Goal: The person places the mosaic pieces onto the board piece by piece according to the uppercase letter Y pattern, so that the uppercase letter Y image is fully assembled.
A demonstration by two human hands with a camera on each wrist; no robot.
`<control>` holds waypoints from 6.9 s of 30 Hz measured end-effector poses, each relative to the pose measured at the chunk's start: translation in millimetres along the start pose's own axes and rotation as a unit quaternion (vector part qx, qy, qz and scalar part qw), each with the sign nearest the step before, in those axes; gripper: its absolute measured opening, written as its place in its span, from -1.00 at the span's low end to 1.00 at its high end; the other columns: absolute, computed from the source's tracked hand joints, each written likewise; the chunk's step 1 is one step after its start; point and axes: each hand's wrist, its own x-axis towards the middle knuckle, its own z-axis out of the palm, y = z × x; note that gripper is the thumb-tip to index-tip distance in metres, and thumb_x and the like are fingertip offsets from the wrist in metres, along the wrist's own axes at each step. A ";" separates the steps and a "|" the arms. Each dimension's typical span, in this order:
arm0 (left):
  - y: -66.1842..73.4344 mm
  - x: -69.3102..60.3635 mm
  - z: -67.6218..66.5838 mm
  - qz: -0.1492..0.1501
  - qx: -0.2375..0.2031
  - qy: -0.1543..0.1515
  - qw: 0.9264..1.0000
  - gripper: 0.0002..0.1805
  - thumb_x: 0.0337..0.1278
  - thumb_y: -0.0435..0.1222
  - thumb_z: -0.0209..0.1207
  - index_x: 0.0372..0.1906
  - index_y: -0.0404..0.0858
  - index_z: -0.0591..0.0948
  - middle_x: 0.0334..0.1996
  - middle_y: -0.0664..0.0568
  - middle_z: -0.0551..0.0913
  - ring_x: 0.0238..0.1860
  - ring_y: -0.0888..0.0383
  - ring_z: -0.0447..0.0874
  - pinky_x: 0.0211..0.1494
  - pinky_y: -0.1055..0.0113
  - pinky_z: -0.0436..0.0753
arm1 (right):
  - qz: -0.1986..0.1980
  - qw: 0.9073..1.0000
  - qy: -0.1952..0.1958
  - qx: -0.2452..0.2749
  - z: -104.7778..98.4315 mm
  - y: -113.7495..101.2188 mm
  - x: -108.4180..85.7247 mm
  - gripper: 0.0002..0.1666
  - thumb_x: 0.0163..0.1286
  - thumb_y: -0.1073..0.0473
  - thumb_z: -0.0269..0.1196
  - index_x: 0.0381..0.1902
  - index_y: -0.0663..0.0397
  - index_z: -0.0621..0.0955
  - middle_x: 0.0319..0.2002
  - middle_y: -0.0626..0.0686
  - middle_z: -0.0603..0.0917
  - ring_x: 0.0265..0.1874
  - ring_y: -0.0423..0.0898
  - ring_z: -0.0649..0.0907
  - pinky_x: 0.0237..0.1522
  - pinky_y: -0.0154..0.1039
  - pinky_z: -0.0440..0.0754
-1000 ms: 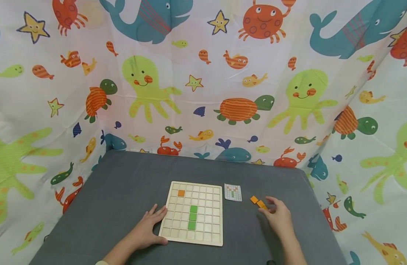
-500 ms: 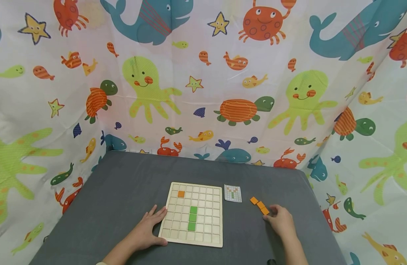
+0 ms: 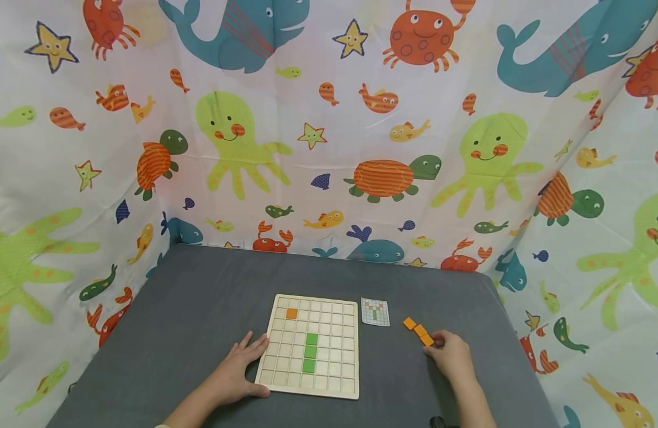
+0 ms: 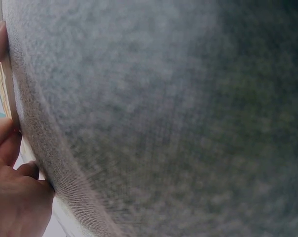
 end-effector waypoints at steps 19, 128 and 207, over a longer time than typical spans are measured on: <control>-0.1 0.0 -0.7 0.003 -0.006 -0.006 1.000 0.28 -0.41 0.13 0.60 0.55 -0.21 0.28 0.58 -0.01 0.19 0.62 -0.28 -0.18 0.52 -0.42 -0.10 | -0.018 1.000 0.009 -0.010 -0.9 -8.3 -0.1 -0.65 0.26 0.28 0.42 -0.02 0.35 0.69 -0.22 0.21 0.74 -0.24 0.09 0.70 -0.19 0.07 0.67; -6.5 2.5 3.6 0.013 0.004 0.002 1.000 0.26 -0.40 0.14 0.59 0.54 -0.19 0.30 0.58 0.00 0.21 0.62 -0.25 -0.16 0.53 -0.39 -0.08 | -0.262 0.951 -0.165 0.014 116.4 -227.4 -7.4 -0.73 0.23 0.21 0.46 -0.09 0.07 0.76 -0.13 0.04 0.70 -0.24 -0.08 0.68 -0.24 -0.10 0.67; -4.0 7.2 1.2 -0.009 0.002 -0.014 1.000 0.29 -0.47 0.17 0.60 0.53 -0.20 0.32 0.57 -0.01 0.22 0.61 -0.30 -0.15 0.51 -0.42 -0.07 | -0.200 0.978 -0.011 0.066 45.0 -154.6 -24.4 -0.65 0.23 0.19 0.48 -0.01 0.02 0.72 -0.11 0.05 0.72 -0.28 -0.10 0.69 -0.40 -0.26 0.63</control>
